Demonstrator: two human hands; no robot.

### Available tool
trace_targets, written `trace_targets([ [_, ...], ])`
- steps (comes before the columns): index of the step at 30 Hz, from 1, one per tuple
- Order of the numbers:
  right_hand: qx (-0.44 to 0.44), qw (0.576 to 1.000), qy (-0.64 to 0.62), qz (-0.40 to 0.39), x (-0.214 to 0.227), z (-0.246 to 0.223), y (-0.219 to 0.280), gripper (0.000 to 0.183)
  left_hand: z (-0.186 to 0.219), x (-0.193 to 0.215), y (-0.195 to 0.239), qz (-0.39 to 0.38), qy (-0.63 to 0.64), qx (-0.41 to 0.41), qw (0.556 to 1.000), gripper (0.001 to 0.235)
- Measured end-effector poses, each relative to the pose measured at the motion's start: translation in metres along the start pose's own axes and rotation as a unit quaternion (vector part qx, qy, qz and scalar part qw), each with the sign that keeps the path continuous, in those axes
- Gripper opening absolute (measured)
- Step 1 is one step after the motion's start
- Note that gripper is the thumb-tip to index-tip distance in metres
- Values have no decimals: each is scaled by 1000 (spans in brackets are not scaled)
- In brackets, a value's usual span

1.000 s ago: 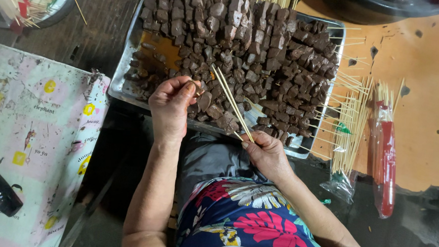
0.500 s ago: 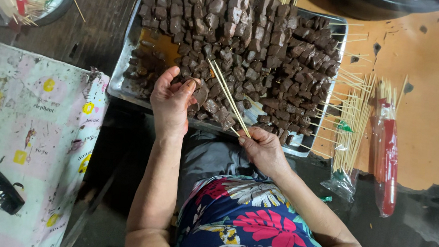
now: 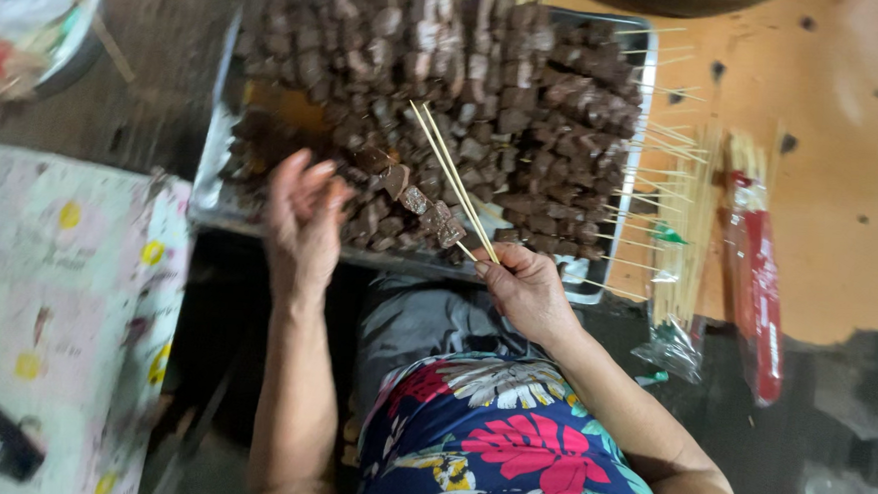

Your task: The person is skewering pieces of cooked meat onto bamboo sticks. They pick up a stick and slide meat from a metal tray onto it to create skewers.

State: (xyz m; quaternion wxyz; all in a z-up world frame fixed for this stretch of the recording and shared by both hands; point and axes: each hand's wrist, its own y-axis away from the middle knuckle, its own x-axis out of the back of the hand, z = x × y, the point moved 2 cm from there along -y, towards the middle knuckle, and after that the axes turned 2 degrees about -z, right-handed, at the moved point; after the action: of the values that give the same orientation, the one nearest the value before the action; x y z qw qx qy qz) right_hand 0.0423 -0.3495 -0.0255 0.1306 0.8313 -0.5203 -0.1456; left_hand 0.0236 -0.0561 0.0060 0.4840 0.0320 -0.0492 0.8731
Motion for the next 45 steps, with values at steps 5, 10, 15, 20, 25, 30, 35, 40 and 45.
trace_targets([
  [5,-34,999,-15,39,16,-5,-6,14,-17,15,7,69,-279,-109,952,41],
  [10,-33,996,-27,73,24,-24,-15,15,-38,3,4,94,-350,-248,898,35],
  [15,-4,995,33,96,47,-67,-10,14,-48,-3,-3,116,-374,-245,887,37],
  [20,96,917,283,264,111,-137,-23,26,-51,-5,1,130,-367,-254,885,37],
  [25,328,793,416,301,195,-217,-107,13,-50,-8,0,126,-382,-244,882,46],
  [30,213,797,501,263,258,-231,-232,18,-52,-7,1,121,-436,-184,873,61],
  [35,142,760,604,195,270,-218,-299,21,-57,-7,1,125,-449,-154,871,66],
  [40,-25,702,677,218,264,-229,-308,22,-62,-8,0,137,-435,-89,886,75],
  [45,199,745,523,364,253,-260,-247,19,-52,-15,-5,135,-440,-170,871,42],
])
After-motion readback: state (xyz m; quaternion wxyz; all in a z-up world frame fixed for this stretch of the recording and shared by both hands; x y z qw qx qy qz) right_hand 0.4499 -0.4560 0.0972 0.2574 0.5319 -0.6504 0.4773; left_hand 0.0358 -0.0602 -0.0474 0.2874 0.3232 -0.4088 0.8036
